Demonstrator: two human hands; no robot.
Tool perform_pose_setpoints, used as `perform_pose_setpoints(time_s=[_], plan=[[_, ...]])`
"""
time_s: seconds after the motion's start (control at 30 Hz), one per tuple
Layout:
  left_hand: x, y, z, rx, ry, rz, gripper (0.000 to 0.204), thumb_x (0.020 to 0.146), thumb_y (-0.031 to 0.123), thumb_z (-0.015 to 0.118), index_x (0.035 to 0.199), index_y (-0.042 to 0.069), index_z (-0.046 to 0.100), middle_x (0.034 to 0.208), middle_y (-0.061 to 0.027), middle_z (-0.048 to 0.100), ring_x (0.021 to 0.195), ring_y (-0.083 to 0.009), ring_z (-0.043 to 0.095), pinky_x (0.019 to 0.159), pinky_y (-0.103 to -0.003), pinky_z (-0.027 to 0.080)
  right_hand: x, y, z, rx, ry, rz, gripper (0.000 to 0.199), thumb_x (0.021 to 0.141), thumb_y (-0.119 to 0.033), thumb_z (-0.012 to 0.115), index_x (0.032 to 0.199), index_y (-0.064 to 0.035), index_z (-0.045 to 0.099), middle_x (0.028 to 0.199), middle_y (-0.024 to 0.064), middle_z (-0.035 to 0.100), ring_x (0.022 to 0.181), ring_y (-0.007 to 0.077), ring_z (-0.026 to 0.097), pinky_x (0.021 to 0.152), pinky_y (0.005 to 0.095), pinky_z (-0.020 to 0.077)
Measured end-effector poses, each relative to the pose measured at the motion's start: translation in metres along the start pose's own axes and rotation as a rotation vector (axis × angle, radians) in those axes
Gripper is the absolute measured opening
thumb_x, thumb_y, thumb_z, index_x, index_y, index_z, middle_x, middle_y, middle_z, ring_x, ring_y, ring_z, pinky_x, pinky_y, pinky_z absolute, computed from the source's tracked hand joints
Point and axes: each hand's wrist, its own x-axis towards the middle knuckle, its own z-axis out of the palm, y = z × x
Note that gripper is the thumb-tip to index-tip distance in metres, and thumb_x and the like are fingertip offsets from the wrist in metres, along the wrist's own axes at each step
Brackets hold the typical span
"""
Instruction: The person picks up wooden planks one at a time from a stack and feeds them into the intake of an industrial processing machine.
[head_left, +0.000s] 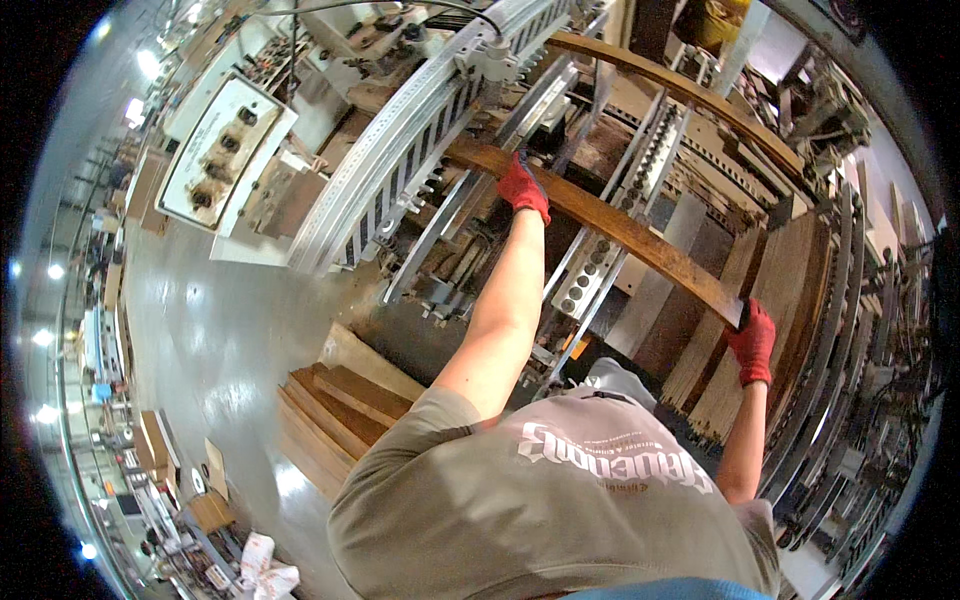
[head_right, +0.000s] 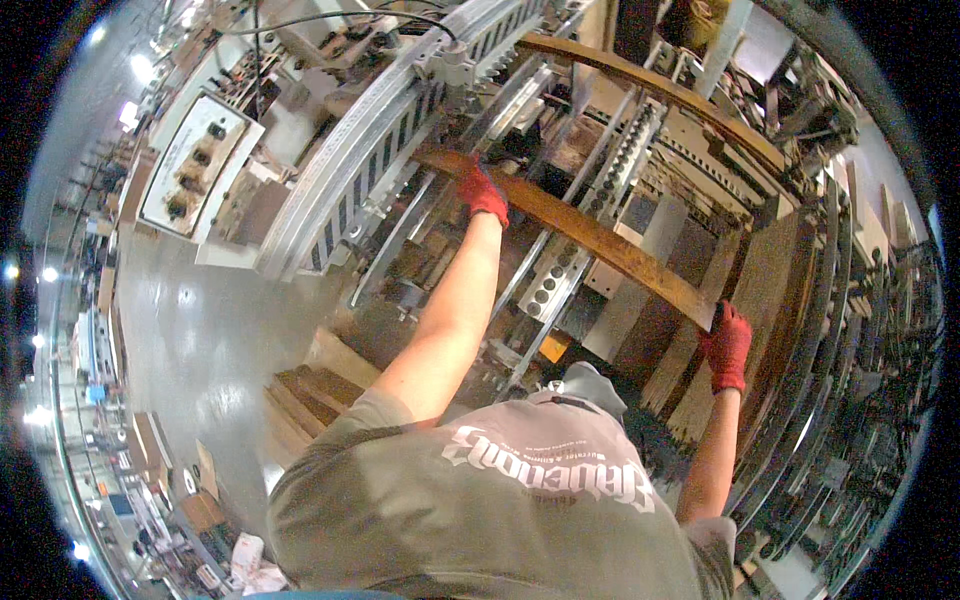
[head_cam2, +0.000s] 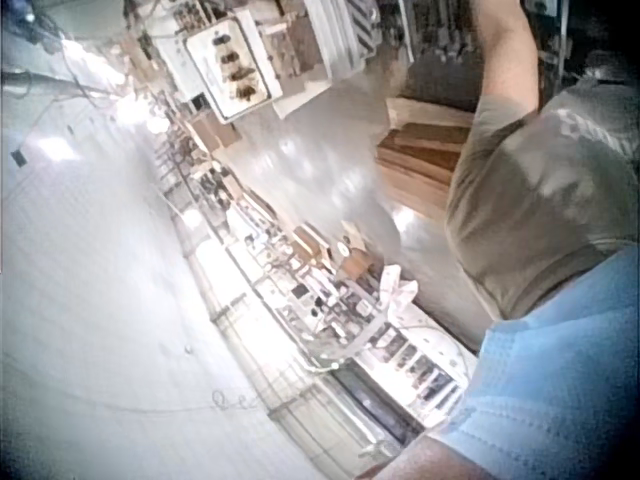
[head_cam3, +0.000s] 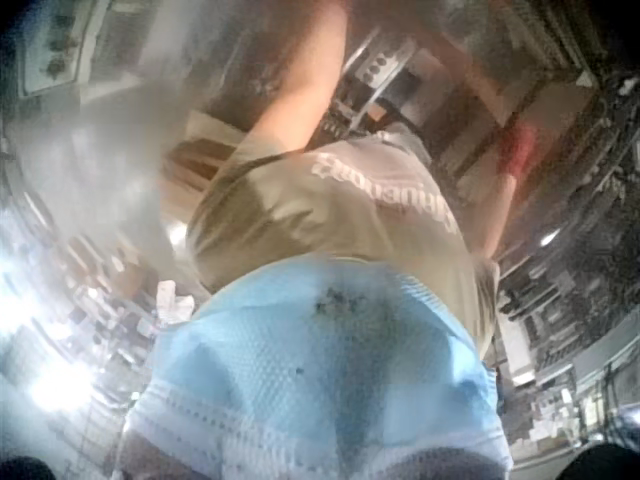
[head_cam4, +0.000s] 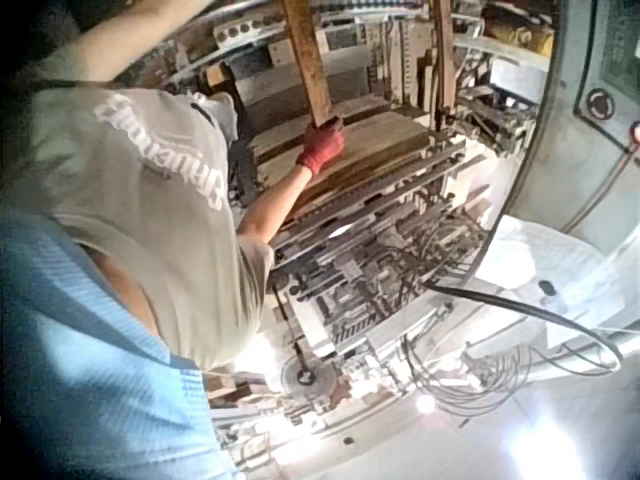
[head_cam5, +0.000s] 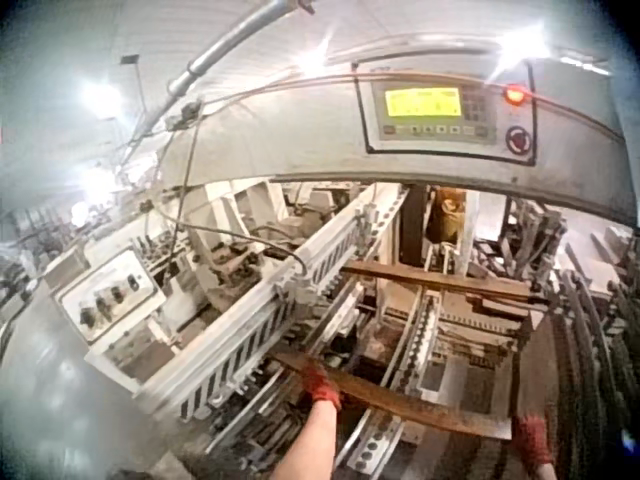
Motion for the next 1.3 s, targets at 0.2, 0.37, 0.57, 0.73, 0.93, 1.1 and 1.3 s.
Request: perform_pose_setpoints(time_s=[0.2,0.37,0.57,0.73,0.93,1.1,1.3], plan=[[-0.023,0.024,0.008,0.009,-0.033,-0.096,0.054,0.085,0.042,0.062,0.111,-0.005,0.058,0.111,-0.015,0.062,0.097,-0.0273,0.057,0.084,-0.041,0.044,-0.008,0.016,0.002,0.338,0.062,-0.143,0.076,0.053,-0.019,0.087,0.119,-0.0053,0.054,0.112,0.014,0.061,0.104,0.0344,0.057,0.09,0.0416,0.0459],[-0.052,0.054,0.009,-0.157,-0.291,-0.273,0.052,0.09,0.052,0.049,0.12,0.009,0.054,0.12,-0.0093,0.057,0.109,-0.0269,0.051,0.092,-0.048,0.039,-0.01,0.02,-0.005,0.276,0.025,-0.155,0.082,0.058,-0.037,0.084,0.126,-0.0048,0.049,0.12,0.0156,0.058,0.109,0.0351,0.054,0.093,0.0427,0.0433],[-0.059,0.06,-0.015,-0.256,-0.357,-0.345,0.053,0.083,0.043,0.066,0.124,0.012,0.053,0.122,-0.0099,0.055,0.115,-0.03,0.049,0.1,-0.047,0.04,-0.005,0.009,-0.01,0.158,-0.047,-0.126,0.091,0.056,-0.046,0.083,0.129,-0.0039,0.048,0.121,0.0158,0.057,0.11,0.0332,0.055,0.094,0.0432,0.042],[-0.057,0.052,-0.036,0.648,-0.709,0.162,0.039,0.095,0.036,0.041,0.118,0.008,0.056,0.121,-0.0099,0.059,0.112,-0.0267,0.052,0.099,-0.04,0.04,-0.019,0.045,0.014,0.481,0.048,-0.072,0.098,0.049,-0.033,0.086,0.134,-0.0068,0.044,0.125,0.0173,0.056,0.114,0.0339,0.053,0.099,0.0441,0.0413],[-0.1,0.113,-0.023,1.538,-0.684,0.788,0.036,0.088,0.031,0.052,0.113,0.007,0.06,0.111,-0.0136,0.064,0.105,-0.03,0.059,0.092,-0.042,0.045,-0.075,0.085,0.008,0.955,0.106,0.14,0.078,0.064,-0.004,0.08,0.134,-0.0054,0.046,0.121,0.0101,0.06,0.112,0.0222,0.055,0.096,0.034,0.0443],[-0.107,0.088,0.012,1.542,-0.697,0.821,0.05,0.088,0.047,0.046,0.117,0.007,0.056,0.113,-0.0133,0.061,0.108,-0.0306,0.056,0.095,-0.046,0.042,-0.077,0.079,0.056,1.407,0.22,0.198,0.079,0.067,-0.012,0.082,0.135,-0.0038,0.044,0.127,0.0086,0.057,0.115,0.0191,0.053,0.098,0.0316,0.0407],[-0.127,0.082,-0.011,1.064,-0.873,0.504,0.062,0.089,0.061,0.041,0.118,0.008,0.053,0.114,-0.0128,0.059,0.108,-0.0319,0.053,0.097,-0.05,0.04,-0.093,0.064,0.046,1.728,0.238,0.309,0.063,0.08,-0.02,0.073,0.135,-0.0039,0.046,0.125,0.0085,0.056,0.114,0.0203,0.053,0.098,0.0315,0.0401]])
